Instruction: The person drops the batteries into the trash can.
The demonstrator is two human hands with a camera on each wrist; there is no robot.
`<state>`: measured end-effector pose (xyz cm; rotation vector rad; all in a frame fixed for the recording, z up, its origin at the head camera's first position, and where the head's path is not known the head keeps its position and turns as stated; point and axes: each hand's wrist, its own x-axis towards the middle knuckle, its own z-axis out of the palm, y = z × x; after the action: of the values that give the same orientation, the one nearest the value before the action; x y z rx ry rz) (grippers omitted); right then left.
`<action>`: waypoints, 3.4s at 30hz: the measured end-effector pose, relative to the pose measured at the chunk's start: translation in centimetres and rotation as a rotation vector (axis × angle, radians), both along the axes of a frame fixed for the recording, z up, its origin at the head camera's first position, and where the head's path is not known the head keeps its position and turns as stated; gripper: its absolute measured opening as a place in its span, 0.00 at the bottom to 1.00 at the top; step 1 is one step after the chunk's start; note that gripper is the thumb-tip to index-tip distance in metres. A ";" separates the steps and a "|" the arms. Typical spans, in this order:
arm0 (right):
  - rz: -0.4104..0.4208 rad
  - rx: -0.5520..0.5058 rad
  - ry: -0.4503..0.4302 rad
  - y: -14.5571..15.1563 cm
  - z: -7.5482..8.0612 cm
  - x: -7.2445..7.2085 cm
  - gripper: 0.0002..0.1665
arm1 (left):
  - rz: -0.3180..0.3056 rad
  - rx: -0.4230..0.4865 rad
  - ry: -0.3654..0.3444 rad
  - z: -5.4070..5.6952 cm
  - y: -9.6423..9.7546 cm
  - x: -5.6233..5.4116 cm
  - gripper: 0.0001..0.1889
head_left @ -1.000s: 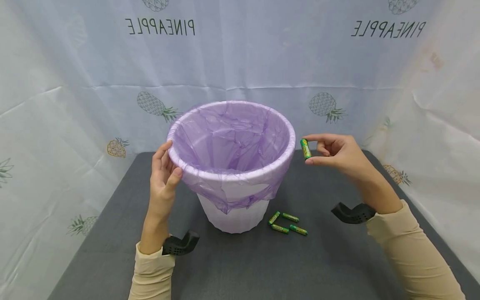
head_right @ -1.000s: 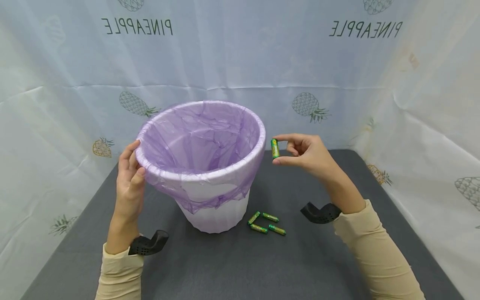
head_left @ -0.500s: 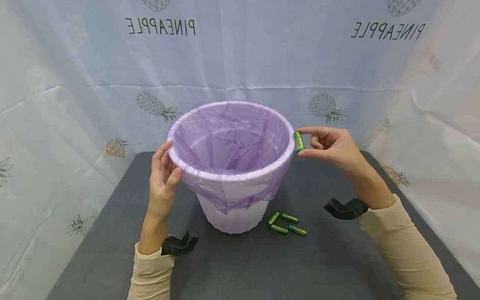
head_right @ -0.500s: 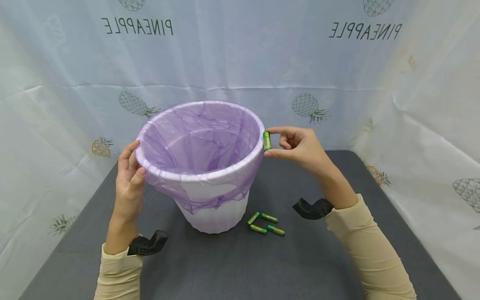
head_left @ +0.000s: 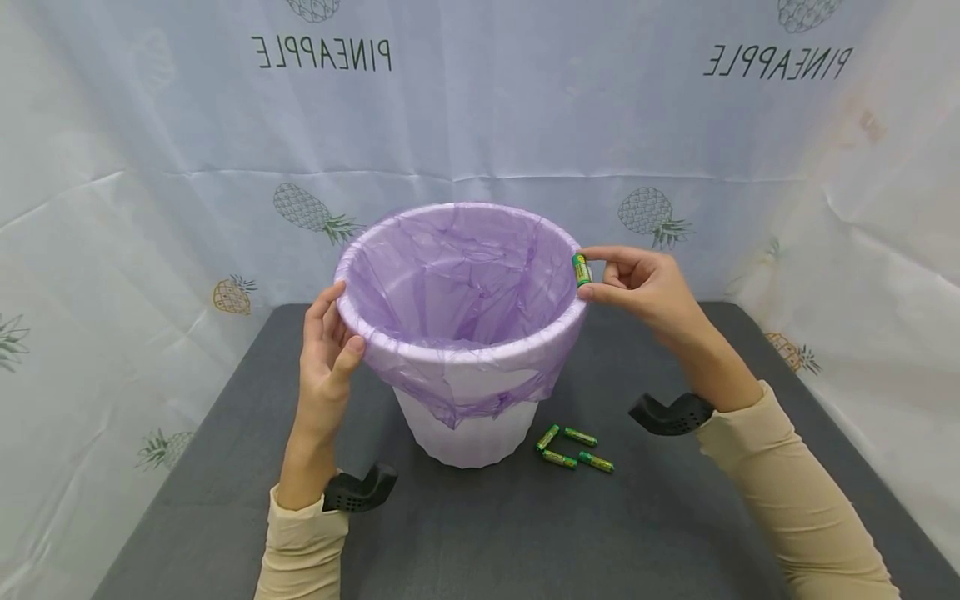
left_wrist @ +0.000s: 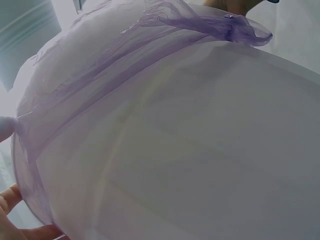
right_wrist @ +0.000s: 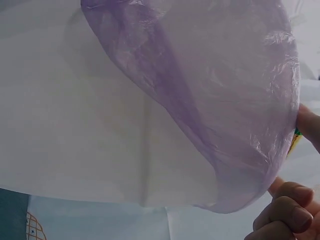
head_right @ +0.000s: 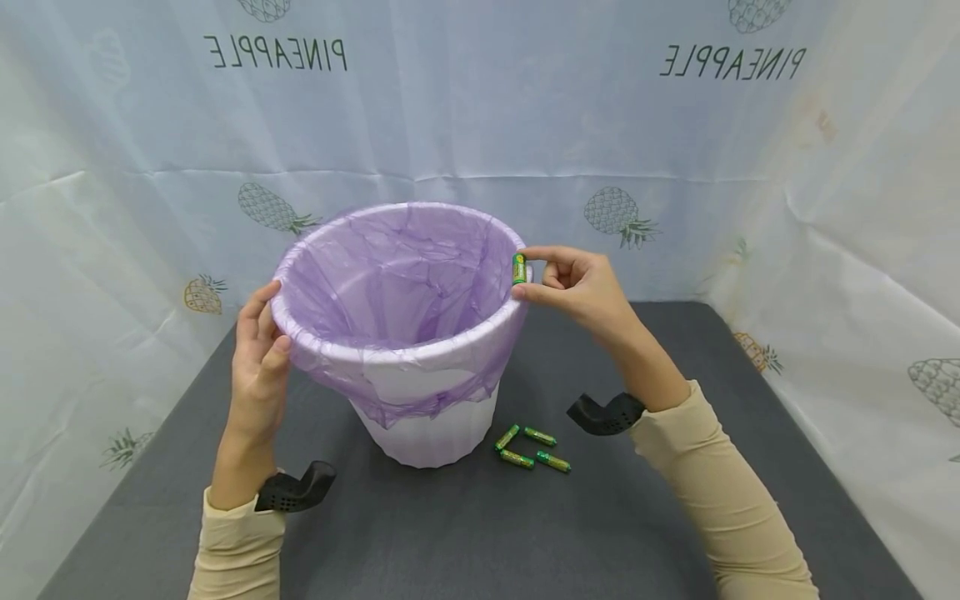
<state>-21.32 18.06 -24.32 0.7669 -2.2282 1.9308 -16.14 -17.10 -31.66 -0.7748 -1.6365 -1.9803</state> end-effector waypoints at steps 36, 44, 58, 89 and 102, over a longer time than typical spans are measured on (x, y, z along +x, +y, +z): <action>0.026 0.036 0.068 2.6 -4.7 1.2 0.21 | 0.003 0.015 0.002 0.0 0.1 -0.2 0.28; 0.027 0.109 0.046 3.5 -7.3 1.2 0.22 | 0.000 0.023 0.008 0.0 0.2 -0.2 0.28; 0.046 0.200 -0.003 4.8 -11.1 1.6 0.20 | 0.000 0.010 0.000 -0.1 0.2 -0.1 0.28; 0.179 0.269 -0.063 5.6 -18.4 0.8 0.15 | 0.004 0.009 0.005 0.0 0.1 -0.1 0.28; 0.231 0.312 -0.062 5.8 -20.9 0.5 0.17 | 0.011 0.018 -0.014 0.0 0.1 0.0 0.28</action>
<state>-20.79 23.84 -45.23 1.0595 -2.6214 1.7338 -16.18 -16.95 -31.67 -0.7456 -1.6255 -1.9948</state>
